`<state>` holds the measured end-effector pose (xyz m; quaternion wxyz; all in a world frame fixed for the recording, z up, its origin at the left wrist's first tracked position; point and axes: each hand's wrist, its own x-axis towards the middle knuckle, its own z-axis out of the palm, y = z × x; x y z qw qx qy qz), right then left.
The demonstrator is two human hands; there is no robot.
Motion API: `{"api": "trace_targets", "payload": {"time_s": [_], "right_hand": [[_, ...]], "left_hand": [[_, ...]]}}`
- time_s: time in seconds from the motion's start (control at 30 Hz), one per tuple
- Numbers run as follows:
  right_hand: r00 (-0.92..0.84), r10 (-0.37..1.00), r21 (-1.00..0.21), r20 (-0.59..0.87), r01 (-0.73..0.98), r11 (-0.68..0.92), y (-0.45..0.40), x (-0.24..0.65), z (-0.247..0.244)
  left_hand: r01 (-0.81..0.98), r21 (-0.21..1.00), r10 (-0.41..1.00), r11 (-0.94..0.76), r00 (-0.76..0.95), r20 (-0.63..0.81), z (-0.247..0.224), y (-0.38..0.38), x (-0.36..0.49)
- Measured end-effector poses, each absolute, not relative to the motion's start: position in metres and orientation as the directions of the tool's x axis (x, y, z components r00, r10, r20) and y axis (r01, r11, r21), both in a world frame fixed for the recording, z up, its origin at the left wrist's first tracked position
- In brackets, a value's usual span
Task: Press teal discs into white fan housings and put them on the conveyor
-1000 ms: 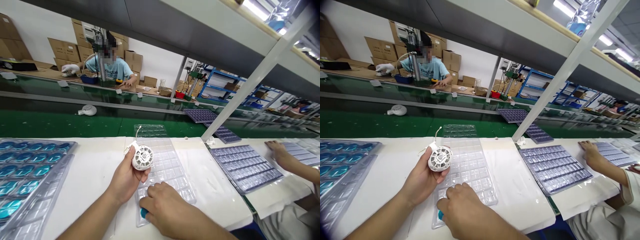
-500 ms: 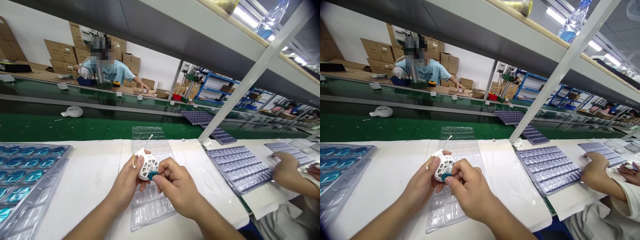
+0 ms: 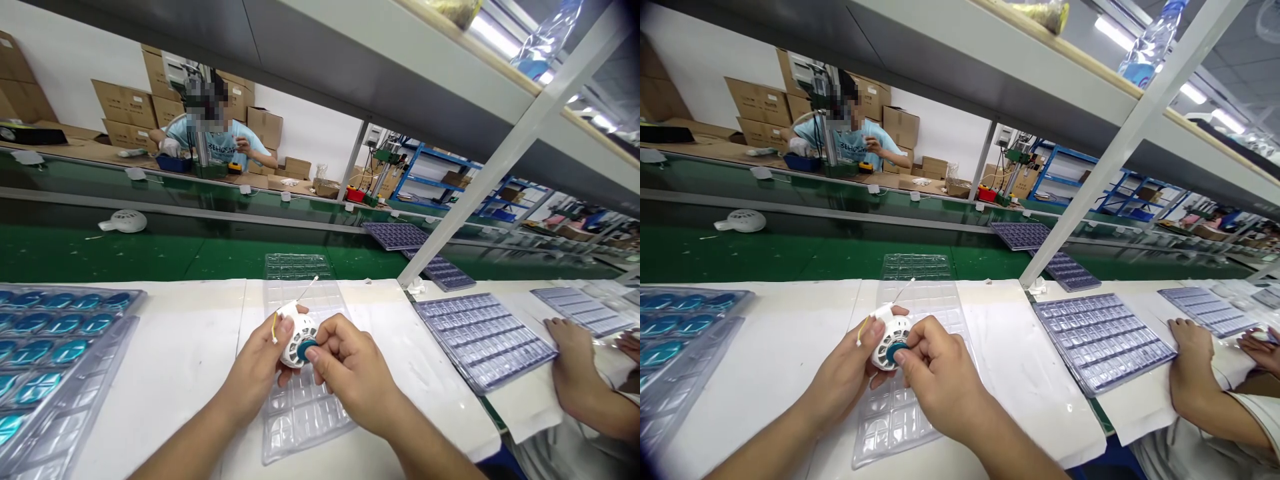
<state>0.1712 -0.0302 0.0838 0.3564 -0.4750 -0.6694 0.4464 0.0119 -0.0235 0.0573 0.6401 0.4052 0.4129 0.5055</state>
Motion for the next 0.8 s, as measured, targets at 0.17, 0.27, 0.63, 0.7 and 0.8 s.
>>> {"api": "trace_targets", "payload": {"time_s": [0.17,0.27,0.63,0.7,0.8], "right_hand": [[-0.177,0.984,-0.933,0.035,0.347,0.095,-0.029,0.171,0.077],[-0.139,0.988,-0.952,0.061,0.288,0.099,-0.031,0.171,0.073],[-0.228,0.949,-0.932,0.217,-0.337,0.133,-0.041,0.135,0.057],[-0.233,0.953,-0.911,0.192,-0.402,0.086,-0.039,0.132,0.054],[-0.335,0.928,-0.905,0.161,-0.425,0.004,-0.037,0.134,0.056]], "left_hand": [[-0.308,0.943,0.978,0.123,0.198,-0.063,0.059,-0.026,0.01],[-0.321,0.936,0.969,0.143,0.239,-0.066,0.061,-0.031,0.009],[-0.434,0.87,0.946,0.236,0.308,-0.103,0.065,-0.045,0.011],[-0.45,0.861,0.945,0.238,0.312,-0.099,0.065,-0.042,0.01],[-0.47,0.851,0.948,0.233,0.304,-0.092,0.065,-0.04,0.007]]}}
